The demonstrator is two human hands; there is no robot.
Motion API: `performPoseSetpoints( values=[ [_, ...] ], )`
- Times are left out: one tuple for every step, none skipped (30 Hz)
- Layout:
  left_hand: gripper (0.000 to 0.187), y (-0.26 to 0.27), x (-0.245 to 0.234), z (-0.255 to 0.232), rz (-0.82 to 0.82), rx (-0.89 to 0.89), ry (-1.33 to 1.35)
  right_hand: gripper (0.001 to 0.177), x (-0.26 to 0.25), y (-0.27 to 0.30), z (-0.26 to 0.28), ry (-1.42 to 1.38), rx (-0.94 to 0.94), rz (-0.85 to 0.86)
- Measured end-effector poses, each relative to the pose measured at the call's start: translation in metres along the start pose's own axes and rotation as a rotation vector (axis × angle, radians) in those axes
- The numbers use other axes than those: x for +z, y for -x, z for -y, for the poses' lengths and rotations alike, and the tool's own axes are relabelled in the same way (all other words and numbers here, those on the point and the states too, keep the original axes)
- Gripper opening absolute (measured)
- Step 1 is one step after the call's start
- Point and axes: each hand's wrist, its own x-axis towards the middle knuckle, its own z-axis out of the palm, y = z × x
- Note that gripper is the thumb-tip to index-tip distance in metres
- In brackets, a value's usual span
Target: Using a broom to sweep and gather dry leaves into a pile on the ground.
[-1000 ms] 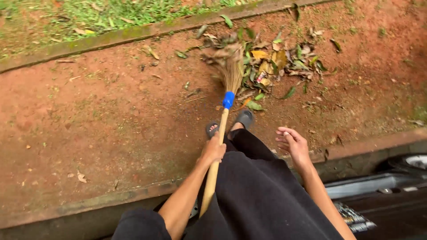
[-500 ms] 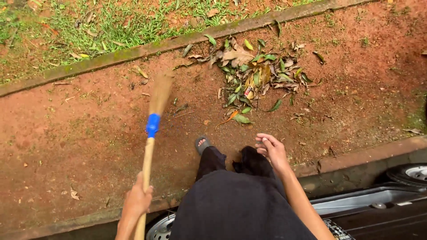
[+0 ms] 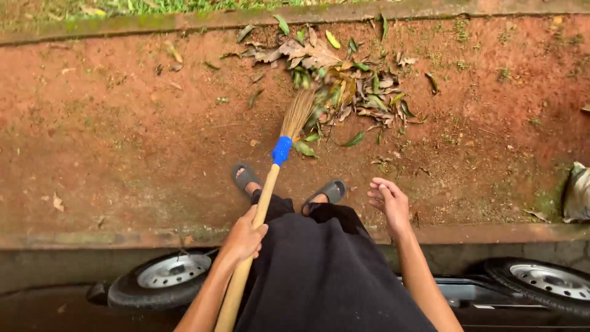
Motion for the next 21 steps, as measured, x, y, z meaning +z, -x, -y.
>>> performPoseSetpoints(
  values=[
    [0.068,0.021,0.0,-0.005,-0.01,-0.013,0.008,0.031,-0.004,-0.003,0.001,0.007,0.007,0.015],
    [0.066,0.042,0.0,-0.011,-0.023,-0.035,-0.05,0.031,-0.008,-0.006,0.002,0.02,0.003,0.036],
    [0.065,0.058,-0.005,-0.02,-0.04,-0.047,-0.112,0.031,-0.006,-0.013,0.006,0.025,-0.011,0.056],
    [0.065,0.057,-0.011,-0.006,-0.053,-0.049,-0.107,0.031,0.002,-0.015,0.011,0.025,-0.014,0.07],
    [0.064,0.056,-0.011,0.01,-0.126,-0.084,-0.074,0.031,0.002,-0.016,0.014,0.026,-0.017,0.093],
    [0.063,0.056,-0.01,0.027,-0.2,-0.118,-0.04,0.031,0.002,-0.017,0.018,0.028,-0.02,0.115],
    [0.063,0.043,-0.012,0.035,-0.206,-0.126,-0.033,0.031,0.004,-0.018,0.016,0.034,-0.017,0.125],
    [0.065,0.031,-0.015,0.043,-0.238,-0.102,0.008,0.031,0.008,-0.019,0.013,0.038,-0.011,0.153],
    [0.067,0.019,-0.017,0.052,-0.274,-0.076,0.054,0.031,0.011,-0.021,0.012,0.045,-0.011,0.184],
    [0.067,-0.014,-0.009,0.065,-0.283,-0.081,0.066,0.031,0.01,-0.025,0.009,0.054,-0.013,0.197],
    [0.064,-0.044,-0.003,0.08,-0.29,-0.034,0.099,0.03,0.01,-0.025,0.004,0.065,-0.004,0.229],
    [0.061,-0.074,0.001,0.095,-0.298,0.013,0.13,0.03,0.01,-0.025,-0.001,0.076,0.005,0.26],
    [0.061,-0.068,0.019,0.067,-0.298,0.01,0.132,0.03,0.006,-0.028,-0.005,0.078,0.008,0.261],
    [0.067,-0.063,0.036,0.038,-0.216,-0.012,0.121,0.03,0.002,-0.03,-0.009,0.094,0.006,0.268],
    [0.074,-0.058,0.055,0.01,-0.132,-0.03,0.112,0.03,-0.004,-0.032,-0.012,0.112,0.0,0.272],
    [0.074,-0.098,0.085,0.026,-0.129,-0.03,0.115,0.03,-0.012,-0.029,-0.01,0.117,0.0,0.27],
    [0.074,-0.137,0.117,0.04,-0.04,0.043,0.062,0.03,-0.02,-0.026,-0.007,0.107,-0.01,0.234],
    [0.074,-0.174,0.153,0.049,0.05,0.115,0.008,0.03,-0.027,-0.024,-0.004,0.098,-0.019,0.198],
    [0.074,-0.151,0.164,0.019,0.055,0.121,0.009,0.03,-0.035,-0.023,-0.005,0.099,-0.024,0.191],
    [0.08,-0.128,0.174,-0.01,0.124,0.136,-0.127,0.031,-0.042,-0.022,-0.007,0.089,-0.015,0.158],
    [0.087,-0.103,0.185,-0.038,0.192,0.148,-0.259,0.031,-0.051,-0.021,-0.009,0.081,-0.003,0.126]
  ],
)
